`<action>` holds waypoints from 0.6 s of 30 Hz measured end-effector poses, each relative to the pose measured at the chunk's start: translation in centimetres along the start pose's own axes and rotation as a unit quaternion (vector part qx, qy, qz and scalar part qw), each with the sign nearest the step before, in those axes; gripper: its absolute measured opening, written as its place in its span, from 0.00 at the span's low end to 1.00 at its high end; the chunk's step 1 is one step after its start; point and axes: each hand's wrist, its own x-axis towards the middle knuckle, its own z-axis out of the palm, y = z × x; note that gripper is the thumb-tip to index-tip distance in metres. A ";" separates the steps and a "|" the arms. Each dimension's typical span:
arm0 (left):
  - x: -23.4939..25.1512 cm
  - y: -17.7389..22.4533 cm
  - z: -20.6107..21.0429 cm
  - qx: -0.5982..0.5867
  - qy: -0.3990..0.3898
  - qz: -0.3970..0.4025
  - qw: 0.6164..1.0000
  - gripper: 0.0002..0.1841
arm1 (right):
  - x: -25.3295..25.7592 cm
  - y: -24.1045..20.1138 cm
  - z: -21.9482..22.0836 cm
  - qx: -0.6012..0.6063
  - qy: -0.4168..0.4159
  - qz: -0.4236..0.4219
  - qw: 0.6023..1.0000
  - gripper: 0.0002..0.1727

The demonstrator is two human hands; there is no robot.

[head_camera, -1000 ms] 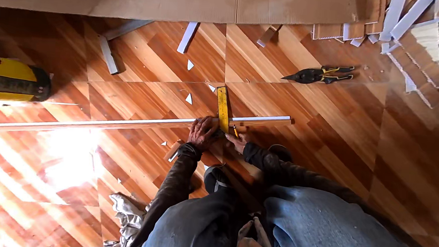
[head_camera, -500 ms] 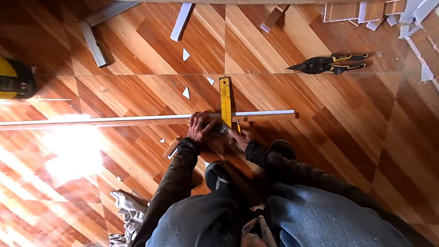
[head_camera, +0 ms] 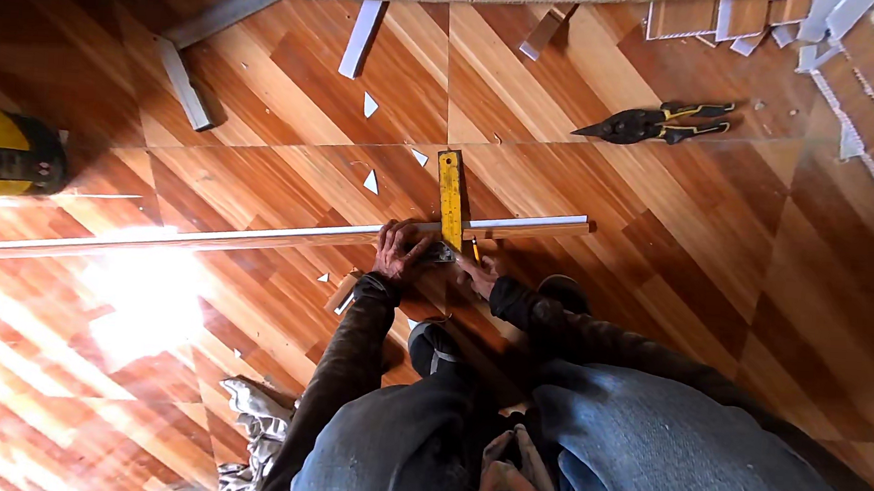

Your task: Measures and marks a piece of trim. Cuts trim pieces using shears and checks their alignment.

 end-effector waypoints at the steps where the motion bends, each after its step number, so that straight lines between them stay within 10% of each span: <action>1: 0.0 0.0 0.0 -0.001 0.000 0.000 1.000 0.25 | -0.1 -0.1 0.0 -0.002 -0.002 0.002 1.000 0.24; 18: 0.0 -0.1 -0.1 -0.003 -0.007 -0.004 1.000 0.26 | -0.1 0.0 0.0 0.014 -0.006 -0.023 1.000 0.22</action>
